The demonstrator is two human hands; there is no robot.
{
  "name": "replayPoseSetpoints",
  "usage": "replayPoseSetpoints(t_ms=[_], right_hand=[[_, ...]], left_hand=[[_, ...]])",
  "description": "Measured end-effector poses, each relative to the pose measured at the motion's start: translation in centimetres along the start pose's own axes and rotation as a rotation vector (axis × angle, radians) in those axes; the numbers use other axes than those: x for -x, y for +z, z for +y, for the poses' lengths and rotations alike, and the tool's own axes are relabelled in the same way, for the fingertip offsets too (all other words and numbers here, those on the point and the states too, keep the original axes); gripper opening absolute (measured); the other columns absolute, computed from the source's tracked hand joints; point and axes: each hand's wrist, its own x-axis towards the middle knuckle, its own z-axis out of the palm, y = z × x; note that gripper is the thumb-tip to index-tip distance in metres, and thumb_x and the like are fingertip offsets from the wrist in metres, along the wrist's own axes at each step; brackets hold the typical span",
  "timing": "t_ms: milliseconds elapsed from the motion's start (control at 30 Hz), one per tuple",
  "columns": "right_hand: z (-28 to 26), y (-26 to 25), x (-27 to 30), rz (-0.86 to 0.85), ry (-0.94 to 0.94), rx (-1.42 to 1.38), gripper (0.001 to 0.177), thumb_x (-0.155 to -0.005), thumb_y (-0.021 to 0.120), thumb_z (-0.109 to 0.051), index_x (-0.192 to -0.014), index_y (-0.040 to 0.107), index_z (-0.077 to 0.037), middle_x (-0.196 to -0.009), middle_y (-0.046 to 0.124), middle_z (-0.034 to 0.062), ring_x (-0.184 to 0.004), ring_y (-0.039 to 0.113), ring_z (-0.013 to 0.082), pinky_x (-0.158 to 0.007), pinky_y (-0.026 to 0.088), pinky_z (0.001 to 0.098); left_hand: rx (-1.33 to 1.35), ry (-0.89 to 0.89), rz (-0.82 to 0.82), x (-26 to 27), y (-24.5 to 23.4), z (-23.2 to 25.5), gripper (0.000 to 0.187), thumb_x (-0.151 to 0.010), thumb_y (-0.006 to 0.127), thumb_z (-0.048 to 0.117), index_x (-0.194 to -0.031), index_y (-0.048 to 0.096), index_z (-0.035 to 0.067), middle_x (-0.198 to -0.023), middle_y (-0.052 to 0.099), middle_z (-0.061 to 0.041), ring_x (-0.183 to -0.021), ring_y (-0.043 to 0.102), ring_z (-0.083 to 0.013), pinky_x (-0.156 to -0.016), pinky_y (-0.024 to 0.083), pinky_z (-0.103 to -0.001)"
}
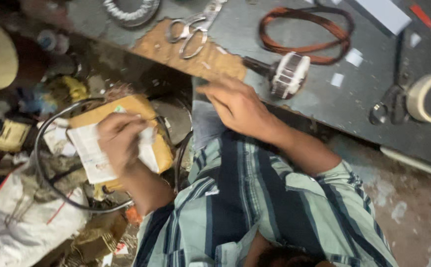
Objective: The person winds copper wire around a motor stator, inserting small white paper spacers between the windings. They use scissors to cut the paper spacers to size and continue wrapping the wire around the stator core.
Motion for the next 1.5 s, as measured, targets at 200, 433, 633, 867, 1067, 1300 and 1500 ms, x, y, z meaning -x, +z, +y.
replayPoseSetpoints(t_ms=[200,433,633,867,1067,1300,1500], right_hand=[[3.1,3.5,-8.9,0.047,0.151,0.121,0.028,-0.099,0.06,0.001,-0.126,0.065,0.001,-0.103,0.067,0.0257,-0.097,0.066,0.0477,-0.084,0.051,0.0526],[4.4,6.9,-8.2,-0.091,0.107,0.23,0.045,-0.095,0.061,-0.005,-0.137,0.052,0.009,-0.093,0.069,0.0287,-0.081,0.067,0.048,-0.072,0.053,0.0533],[7.6,6.0,-9.9,-0.169,0.291,0.37,0.058,-0.105,0.064,-0.017,-0.147,0.038,0.013,-0.086,0.069,0.0292,-0.081,0.067,0.0501,-0.078,0.052,0.0575],[6.0,5.8,-8.4,-0.159,0.245,0.3,0.036,-0.102,0.07,-0.024,-0.126,0.052,-0.005,-0.081,0.071,0.0222,-0.081,0.068,0.0475,-0.073,0.051,0.0577],[3.6,4.8,-7.2,-0.228,0.264,0.298,0.022,-0.101,0.065,-0.018,-0.116,0.051,-0.01,-0.076,0.07,0.017,-0.075,0.068,0.0422,-0.072,0.052,0.0549],[1.7,1.4,-2.4,-0.141,0.495,-0.273,0.057,-0.091,0.069,-0.004,-0.139,0.039,-0.009,-0.103,0.062,0.0095,-0.081,0.071,0.0205,-0.067,0.056,0.0365],[0.4,-0.5,6.8,-0.321,0.809,-0.681,0.081,-0.089,0.07,0.0,-0.15,0.02,-0.015,-0.096,0.07,0.0035,-0.082,0.067,0.0095,-0.07,0.057,0.027]], left_hand=[[-0.162,-0.059,-0.284,0.0,3.4,-2.1,0.014,-0.093,0.074,0.0,-0.107,0.076,-0.001,-0.1,0.076,-0.006,-0.089,0.07,-0.0091,-0.079,0.054,-0.022],[-0.149,-0.297,-0.165,0.1,3.0,-2.9,0.017,-0.093,0.076,0.005,-0.109,0.078,0.0,-0.092,0.073,-0.004,-0.079,0.061,-0.0089,-0.069,0.048,-0.024],[-0.16,-0.167,-0.342,0.0,3.8,-3.1,0.017,-0.095,0.074,0.007,-0.11,0.075,0.0,-0.098,0.076,-0.002,-0.088,0.067,-0.0073,-0.079,0.054,-0.022],[-0.112,-0.218,-0.389,-0.1,4.4,-3.9,0.018,-0.094,0.074,0.006,-0.111,0.075,0.0,-0.099,0.075,-0.003,-0.089,0.067,-0.0077,-0.08,0.053,-0.022],[-0.051,-0.224,-0.382,0.5,3.9,-3.8,0.017,-0.093,0.075,0.003,-0.11,0.075,-0.001,-0.099,0.075,-0.004,-0.089,0.068,-0.0093,-0.079,0.055,-0.024],[0.026,-0.297,-0.349,0.7,4.2,-3.8,0.016,-0.092,0.074,0.0,-0.108,0.075,-0.002,-0.095,0.076,-0.005,-0.083,0.069,-0.0098,-0.073,0.055,-0.024],[-0.056,-0.298,-0.389,0.3,5.9,-2.4,0.018,-0.092,0.074,-0.002,-0.109,0.076,-0.003,-0.097,0.077,-0.005,-0.085,0.068,-0.0096,-0.076,0.054,-0.023]])
